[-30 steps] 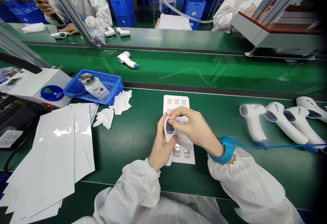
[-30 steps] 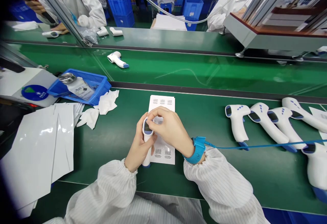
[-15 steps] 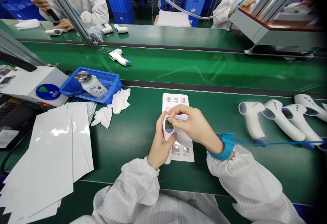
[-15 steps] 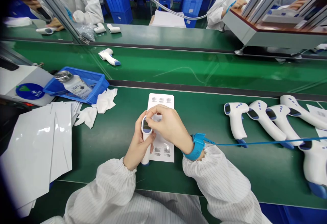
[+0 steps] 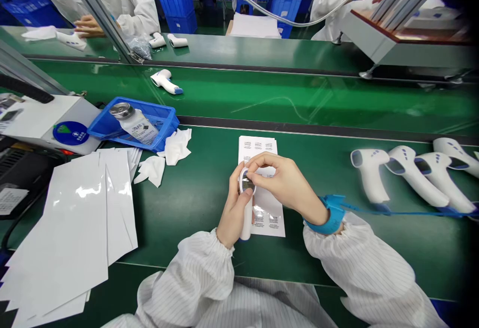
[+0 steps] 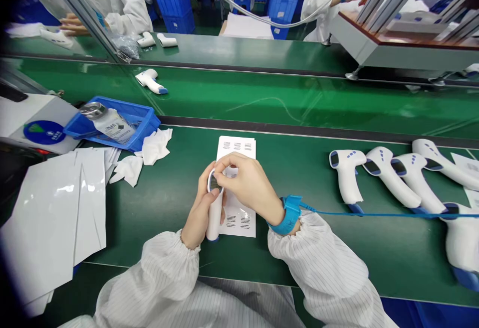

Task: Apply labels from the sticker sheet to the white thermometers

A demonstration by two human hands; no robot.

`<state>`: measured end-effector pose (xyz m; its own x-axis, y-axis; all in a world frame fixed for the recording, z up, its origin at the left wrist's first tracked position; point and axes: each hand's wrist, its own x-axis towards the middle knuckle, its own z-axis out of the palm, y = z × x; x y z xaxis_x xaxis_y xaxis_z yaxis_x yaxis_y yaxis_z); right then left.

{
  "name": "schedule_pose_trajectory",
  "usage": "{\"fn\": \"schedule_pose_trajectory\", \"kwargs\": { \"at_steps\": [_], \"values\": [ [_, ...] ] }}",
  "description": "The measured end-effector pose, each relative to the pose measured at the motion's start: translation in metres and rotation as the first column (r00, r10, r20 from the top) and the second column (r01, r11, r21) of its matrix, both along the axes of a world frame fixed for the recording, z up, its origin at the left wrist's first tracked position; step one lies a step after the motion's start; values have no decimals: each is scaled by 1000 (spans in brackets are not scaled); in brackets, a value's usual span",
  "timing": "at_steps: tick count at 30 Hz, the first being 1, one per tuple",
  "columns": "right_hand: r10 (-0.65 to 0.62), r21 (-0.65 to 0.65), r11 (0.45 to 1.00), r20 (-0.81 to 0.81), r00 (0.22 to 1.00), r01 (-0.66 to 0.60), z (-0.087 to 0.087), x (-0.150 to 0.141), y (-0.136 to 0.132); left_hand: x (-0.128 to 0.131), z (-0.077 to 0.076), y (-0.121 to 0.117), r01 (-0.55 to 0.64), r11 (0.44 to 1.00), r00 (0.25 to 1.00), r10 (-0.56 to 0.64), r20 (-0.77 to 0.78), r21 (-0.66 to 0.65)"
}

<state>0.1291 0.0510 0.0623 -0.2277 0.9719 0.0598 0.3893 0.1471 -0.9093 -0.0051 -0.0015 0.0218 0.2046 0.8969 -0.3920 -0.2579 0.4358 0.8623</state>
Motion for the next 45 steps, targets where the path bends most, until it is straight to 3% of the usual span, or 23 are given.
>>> {"fn": "schedule_pose_trajectory", "kwargs": {
  "at_steps": [12, 18, 22, 25, 28, 32, 38, 42, 45],
  "values": [
    [-41, 0, 999, 46, 998, 41, -1, -2, 1, 2, -5, 1, -51, 993, 998, 55, -33, 110],
    [73, -42, 996, -55, 996, -75, -11, 2, 3, 1, -6, 0, -35, 995, 999, 39, -36, 93],
    [163, 97, 982, -10, 987, -161, -24, 0, 2, 0, -5, -1, -18, 999, 1000, 18, -5, 33],
    [113, 191, 976, -31, 993, -105, -29, -4, 0, 1, -5, -1, -41, 998, 999, 41, -1, 47],
    [65, 202, 978, -67, 996, -50, -29, -8, -1, 3, -5, -3, -62, 996, 998, 61, 13, 61],
    [26, 95, 995, -196, 980, -7, -26, -10, -8, 4, -5, -6, -96, 992, 994, 91, 63, 83],
    [-6, -127, 990, -482, 876, -63, -15, -14, -24, 2, 3, -8, -124, 979, 992, 119, 36, 164],
    [-48, -203, 977, -500, 865, -63, -11, -15, -23, 3, 11, -10, -48, 979, 998, 52, -17, 199],
    [-102, -268, 962, -509, 855, -45, -7, -18, -20, 7, 17, -13, -31, 953, 993, 63, -97, 302]
  ]
}}
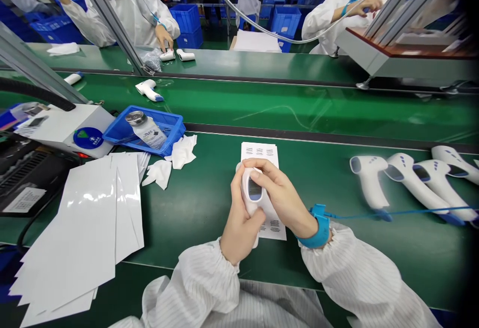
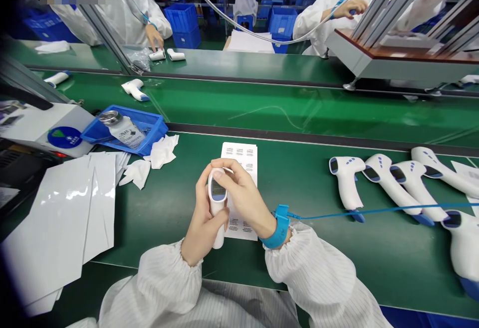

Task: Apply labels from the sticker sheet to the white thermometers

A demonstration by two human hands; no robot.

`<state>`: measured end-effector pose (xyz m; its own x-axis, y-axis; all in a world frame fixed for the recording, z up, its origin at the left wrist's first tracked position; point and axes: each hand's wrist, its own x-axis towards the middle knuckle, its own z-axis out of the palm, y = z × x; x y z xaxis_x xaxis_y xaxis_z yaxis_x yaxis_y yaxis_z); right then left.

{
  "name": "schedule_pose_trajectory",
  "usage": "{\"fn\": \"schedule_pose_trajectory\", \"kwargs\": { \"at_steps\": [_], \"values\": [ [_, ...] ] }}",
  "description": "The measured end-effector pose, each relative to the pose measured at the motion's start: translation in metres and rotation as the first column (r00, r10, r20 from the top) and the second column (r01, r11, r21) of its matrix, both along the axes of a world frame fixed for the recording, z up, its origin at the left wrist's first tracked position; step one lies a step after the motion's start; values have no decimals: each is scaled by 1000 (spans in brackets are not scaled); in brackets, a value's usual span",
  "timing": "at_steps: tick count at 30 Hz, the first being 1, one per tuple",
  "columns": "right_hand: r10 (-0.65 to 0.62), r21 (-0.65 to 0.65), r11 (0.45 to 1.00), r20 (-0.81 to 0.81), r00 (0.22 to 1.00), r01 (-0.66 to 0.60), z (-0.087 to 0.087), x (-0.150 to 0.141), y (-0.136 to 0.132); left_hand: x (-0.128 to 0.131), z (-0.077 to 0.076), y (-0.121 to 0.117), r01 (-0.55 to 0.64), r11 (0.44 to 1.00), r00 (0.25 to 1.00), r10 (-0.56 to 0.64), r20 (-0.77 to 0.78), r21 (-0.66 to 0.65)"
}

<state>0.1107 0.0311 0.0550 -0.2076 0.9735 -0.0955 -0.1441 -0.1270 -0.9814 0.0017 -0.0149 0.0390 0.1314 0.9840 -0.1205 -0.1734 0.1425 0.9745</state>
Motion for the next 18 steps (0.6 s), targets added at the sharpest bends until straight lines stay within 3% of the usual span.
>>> {"fn": "schedule_pose_trajectory", "kwargs": {
  "at_steps": [3, 6, 9, 11, 13, 15, 18],
  "values": [
    [5, -12, 1000, 7, 1000, -5, 3, -6, -3, 2, 6, 0, -37, 999, 999, 37, -16, 40],
    [64, -43, 997, 58, 996, -61, 5, -7, -12, -4, 9, 8, -44, 999, 994, 45, 103, -12],
    [287, -178, 948, 119, 951, -264, 2, 2, -14, -17, 9, 18, 77, 997, 973, -78, 216, 12],
    [373, -195, 924, 271, 887, -329, -2, 12, -2, -25, 8, 23, 173, 985, 973, -174, 152, 21],
    [256, -111, 966, 534, 806, -233, -7, 21, 26, -29, 6, 25, 198, 980, 980, -198, -18, -11],
    [22, 34, 997, 722, 692, -67, -11, 30, 68, -30, 4, 26, 182, 982, 969, -188, -159, -52],
    [-200, 208, 976, 766, 611, 59, -12, 42, 130, -30, 1, 24, 217, 974, 949, -226, -218, -66]
  ]
}}
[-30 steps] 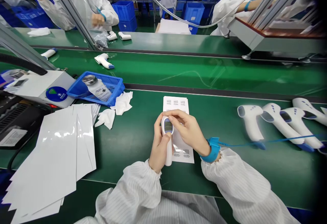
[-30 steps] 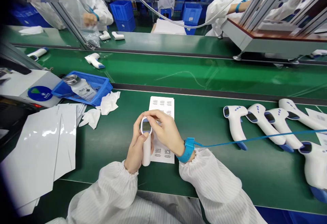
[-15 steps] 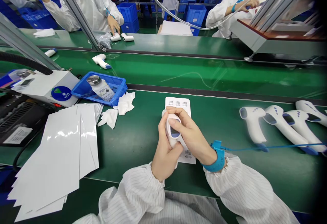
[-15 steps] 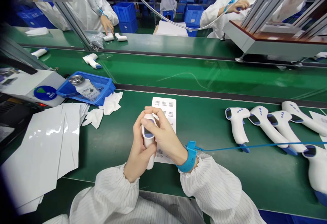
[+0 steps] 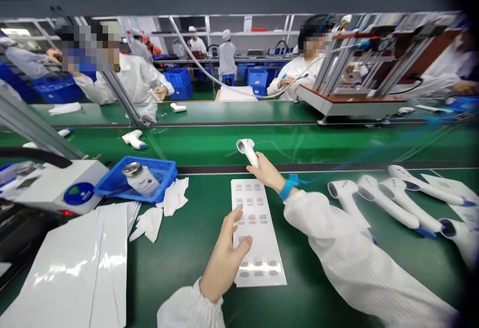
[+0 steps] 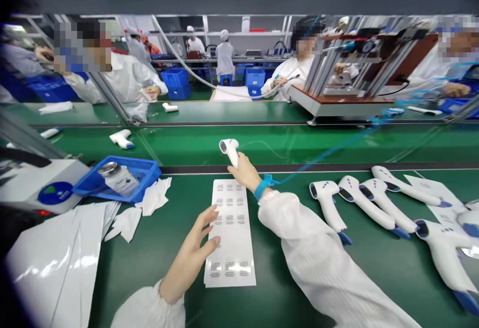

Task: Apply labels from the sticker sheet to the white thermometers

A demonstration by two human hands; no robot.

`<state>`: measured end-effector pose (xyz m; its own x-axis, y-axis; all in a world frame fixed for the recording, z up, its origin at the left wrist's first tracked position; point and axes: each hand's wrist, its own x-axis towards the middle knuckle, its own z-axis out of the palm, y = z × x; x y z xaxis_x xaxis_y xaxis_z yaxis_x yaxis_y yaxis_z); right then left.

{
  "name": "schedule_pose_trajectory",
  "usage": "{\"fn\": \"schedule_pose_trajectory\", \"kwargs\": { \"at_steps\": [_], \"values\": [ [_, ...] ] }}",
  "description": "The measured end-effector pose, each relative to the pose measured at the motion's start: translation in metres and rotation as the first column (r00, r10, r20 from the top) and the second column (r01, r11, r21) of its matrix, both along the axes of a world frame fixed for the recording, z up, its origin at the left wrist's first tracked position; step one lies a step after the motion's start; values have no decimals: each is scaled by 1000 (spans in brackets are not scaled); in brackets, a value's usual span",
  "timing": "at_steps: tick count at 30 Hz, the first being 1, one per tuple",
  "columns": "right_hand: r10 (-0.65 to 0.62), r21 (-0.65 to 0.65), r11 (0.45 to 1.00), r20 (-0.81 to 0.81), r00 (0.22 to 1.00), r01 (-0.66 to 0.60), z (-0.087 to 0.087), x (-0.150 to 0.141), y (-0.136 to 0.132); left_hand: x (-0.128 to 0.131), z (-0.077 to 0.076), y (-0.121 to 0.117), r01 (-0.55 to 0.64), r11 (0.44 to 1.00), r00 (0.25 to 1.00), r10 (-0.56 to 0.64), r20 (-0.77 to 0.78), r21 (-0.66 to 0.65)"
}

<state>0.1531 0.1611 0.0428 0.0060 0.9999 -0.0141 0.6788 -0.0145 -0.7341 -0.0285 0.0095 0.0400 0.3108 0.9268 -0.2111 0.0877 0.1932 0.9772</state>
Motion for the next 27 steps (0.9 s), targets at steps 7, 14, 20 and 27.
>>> {"fn": "schedule_pose_trajectory", "kwargs": {
  "at_steps": [7, 14, 20, 27],
  "values": [
    [6, 205, 978, 118, 993, -30, -25, 44, -25, -12, -8, 0, -114, 992, 992, 117, 50, -44],
    [-616, 384, 785, 401, 678, 486, -57, 163, -147, -4, -10, 4, -220, 974, 971, 225, 82, -56],
    [-545, -29, 838, 22, 838, 546, -44, 129, -184, 27, -16, -1, -104, 993, 985, 112, 135, -60],
    [-79, -331, 910, -728, 681, -248, -9, -13, -225, 52, -1, -12, -196, 953, 873, 276, 401, -231]
  ]
}}
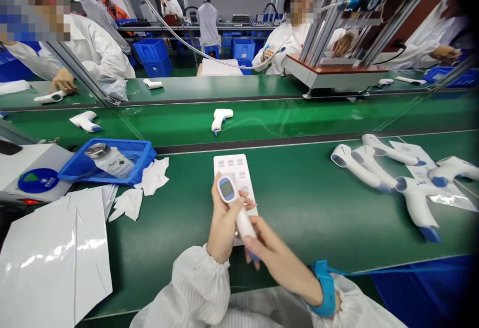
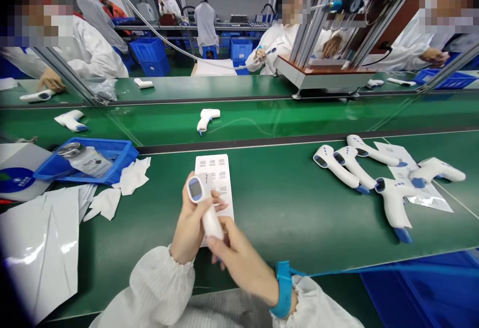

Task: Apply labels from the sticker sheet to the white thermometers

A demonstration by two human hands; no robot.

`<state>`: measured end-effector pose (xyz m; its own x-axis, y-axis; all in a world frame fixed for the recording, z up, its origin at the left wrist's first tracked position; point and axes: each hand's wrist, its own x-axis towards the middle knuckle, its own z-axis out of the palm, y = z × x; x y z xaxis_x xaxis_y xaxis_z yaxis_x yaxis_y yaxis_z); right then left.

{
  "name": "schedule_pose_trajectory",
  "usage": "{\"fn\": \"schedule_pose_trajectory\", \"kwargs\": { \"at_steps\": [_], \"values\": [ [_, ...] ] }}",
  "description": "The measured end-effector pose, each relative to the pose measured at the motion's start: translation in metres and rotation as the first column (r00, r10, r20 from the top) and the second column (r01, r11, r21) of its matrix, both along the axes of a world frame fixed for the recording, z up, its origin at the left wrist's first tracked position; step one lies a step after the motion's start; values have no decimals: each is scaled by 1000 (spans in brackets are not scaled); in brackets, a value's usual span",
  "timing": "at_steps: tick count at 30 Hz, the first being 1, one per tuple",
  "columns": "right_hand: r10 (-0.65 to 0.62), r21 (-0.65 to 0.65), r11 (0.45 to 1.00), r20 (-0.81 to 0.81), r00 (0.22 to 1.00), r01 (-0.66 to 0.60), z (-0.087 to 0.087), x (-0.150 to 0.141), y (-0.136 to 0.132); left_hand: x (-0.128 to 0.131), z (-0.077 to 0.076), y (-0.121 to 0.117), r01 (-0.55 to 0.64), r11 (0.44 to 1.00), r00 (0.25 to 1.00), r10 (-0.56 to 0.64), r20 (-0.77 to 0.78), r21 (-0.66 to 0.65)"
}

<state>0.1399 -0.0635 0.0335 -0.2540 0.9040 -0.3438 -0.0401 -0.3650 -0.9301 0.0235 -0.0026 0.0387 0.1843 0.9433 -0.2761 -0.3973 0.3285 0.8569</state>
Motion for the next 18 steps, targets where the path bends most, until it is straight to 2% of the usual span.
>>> {"fn": "schedule_pose_trajectory", "kwargs": {
  "at_steps": [2, 4, 6, 8, 10, 12, 14, 18],
  "values": [
    [81, -140, 983, -239, 968, -117, 2, -12, -15, -6, 2, -2, -94, 995, 993, 95, -63, 18],
    [147, -202, 954, -325, 934, -220, 3, -11, -28, -13, 0, -4, -63, 998, 990, 64, -126, 10],
    [253, -206, 935, -186, 949, -290, 5, 0, -34, -18, -5, -5, 15, 999, 987, -20, -157, -30],
    [301, -150, 947, 112, 947, -283, 5, 12, -31, -20, -10, -6, 61, 997, 981, -70, -180, -57],
    [170, 25, 979, 433, 885, -200, 0, 24, -20, -18, -12, -7, 71, 996, 972, -81, -219, -50],
    [-69, 266, 956, 619, 782, -126, -9, 32, -7, -15, -12, -8, 73, 996, 964, -82, -252, -47],
    [-225, 425, 898, 672, 706, -118, -21, 37, 5, -13, -11, -9, 63, 997, 961, -75, -265, -52],
    [-254, 484, 865, 653, 713, -135, -38, 38, 14, -13, -10, -10, 67, 996, 962, -79, -261, -54]
  ]
}}
